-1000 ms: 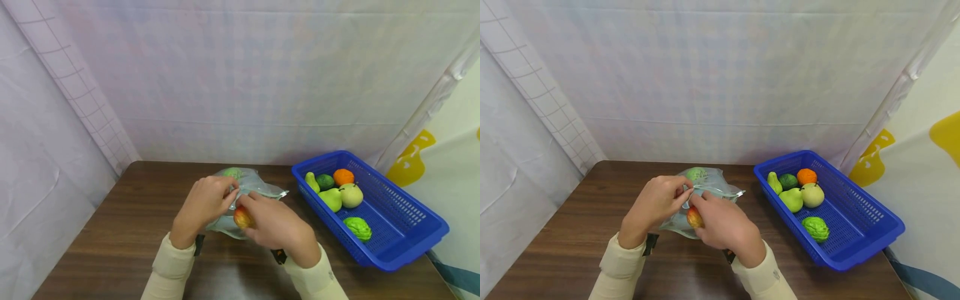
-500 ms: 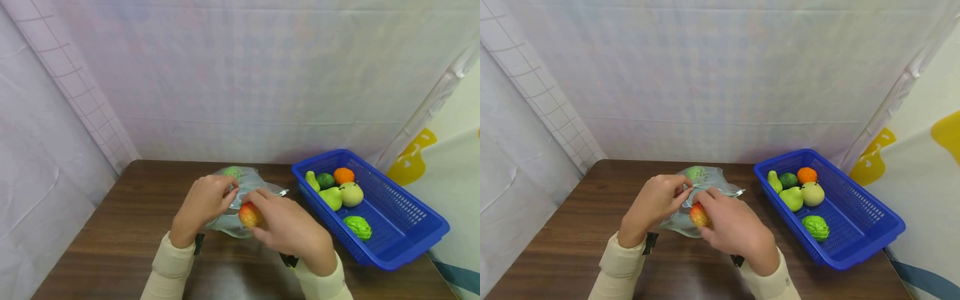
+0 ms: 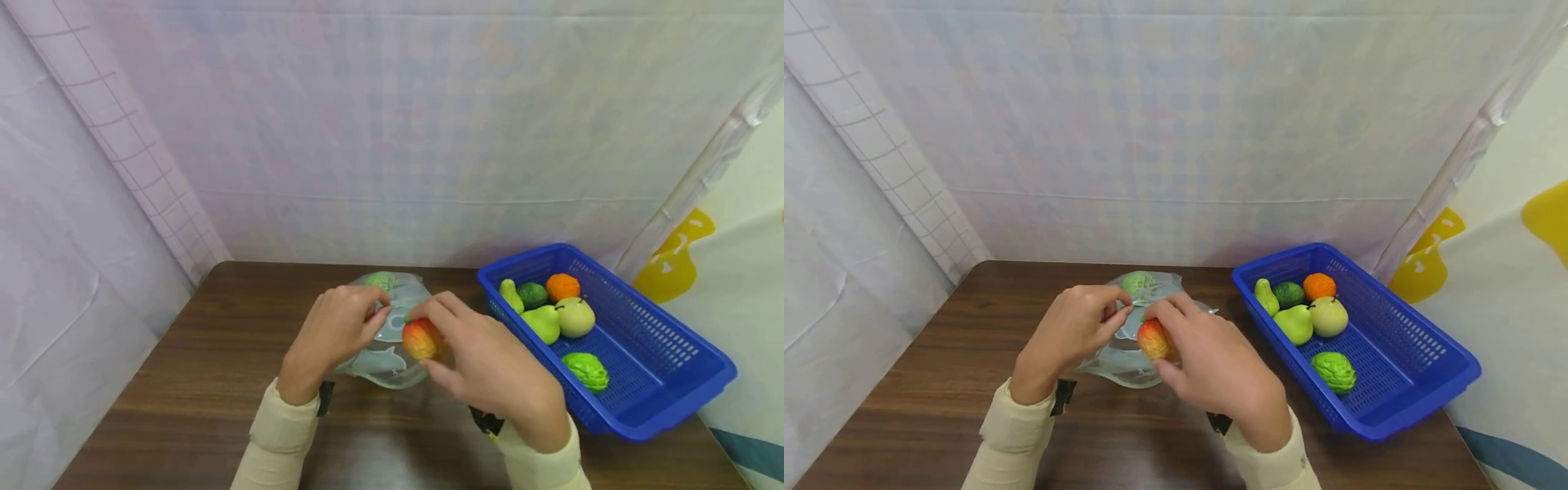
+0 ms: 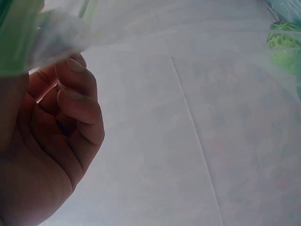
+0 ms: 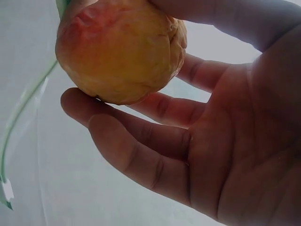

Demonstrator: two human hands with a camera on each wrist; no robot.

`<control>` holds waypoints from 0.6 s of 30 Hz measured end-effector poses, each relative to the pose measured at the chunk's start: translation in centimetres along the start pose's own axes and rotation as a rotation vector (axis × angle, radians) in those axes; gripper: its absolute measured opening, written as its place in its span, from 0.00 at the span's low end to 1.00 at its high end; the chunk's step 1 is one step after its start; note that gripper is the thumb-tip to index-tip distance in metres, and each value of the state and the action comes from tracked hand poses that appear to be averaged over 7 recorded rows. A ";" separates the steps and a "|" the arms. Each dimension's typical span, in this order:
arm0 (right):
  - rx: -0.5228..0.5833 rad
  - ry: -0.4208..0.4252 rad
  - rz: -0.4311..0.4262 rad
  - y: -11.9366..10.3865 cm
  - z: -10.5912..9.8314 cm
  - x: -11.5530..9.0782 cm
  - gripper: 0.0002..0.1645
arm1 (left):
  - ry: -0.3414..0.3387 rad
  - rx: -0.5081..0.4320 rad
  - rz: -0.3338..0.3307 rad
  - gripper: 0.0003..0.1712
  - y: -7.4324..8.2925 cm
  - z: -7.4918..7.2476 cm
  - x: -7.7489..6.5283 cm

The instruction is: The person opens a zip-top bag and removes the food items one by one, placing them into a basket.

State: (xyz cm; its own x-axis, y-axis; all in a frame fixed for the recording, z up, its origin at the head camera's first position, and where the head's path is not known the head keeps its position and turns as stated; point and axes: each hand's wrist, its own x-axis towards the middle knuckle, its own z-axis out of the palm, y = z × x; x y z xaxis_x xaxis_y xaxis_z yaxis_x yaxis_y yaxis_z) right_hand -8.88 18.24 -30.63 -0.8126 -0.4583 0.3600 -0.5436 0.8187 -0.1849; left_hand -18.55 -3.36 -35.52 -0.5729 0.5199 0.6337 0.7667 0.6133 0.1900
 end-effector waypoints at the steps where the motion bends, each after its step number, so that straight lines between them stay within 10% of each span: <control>1: 0.002 0.010 0.000 0.2 -0.2 -0.1 0.32 | 0.001 0.002 -0.001 0.02 0.0 0.0 0.0; 18: -0.155 0.160 0.017 2.5 -7.3 0.3 0.29 | 0.016 -0.018 0.024 0.02 -0.1 0.4 0.2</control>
State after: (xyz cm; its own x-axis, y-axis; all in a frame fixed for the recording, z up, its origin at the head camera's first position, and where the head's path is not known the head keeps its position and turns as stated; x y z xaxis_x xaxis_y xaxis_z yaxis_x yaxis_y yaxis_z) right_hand -8.95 22.71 -24.37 -0.7710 -0.3929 0.5012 -0.4809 0.8752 -0.0536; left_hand -18.80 -3.08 -35.69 -0.5495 0.5250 0.6499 0.7854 0.5900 0.1875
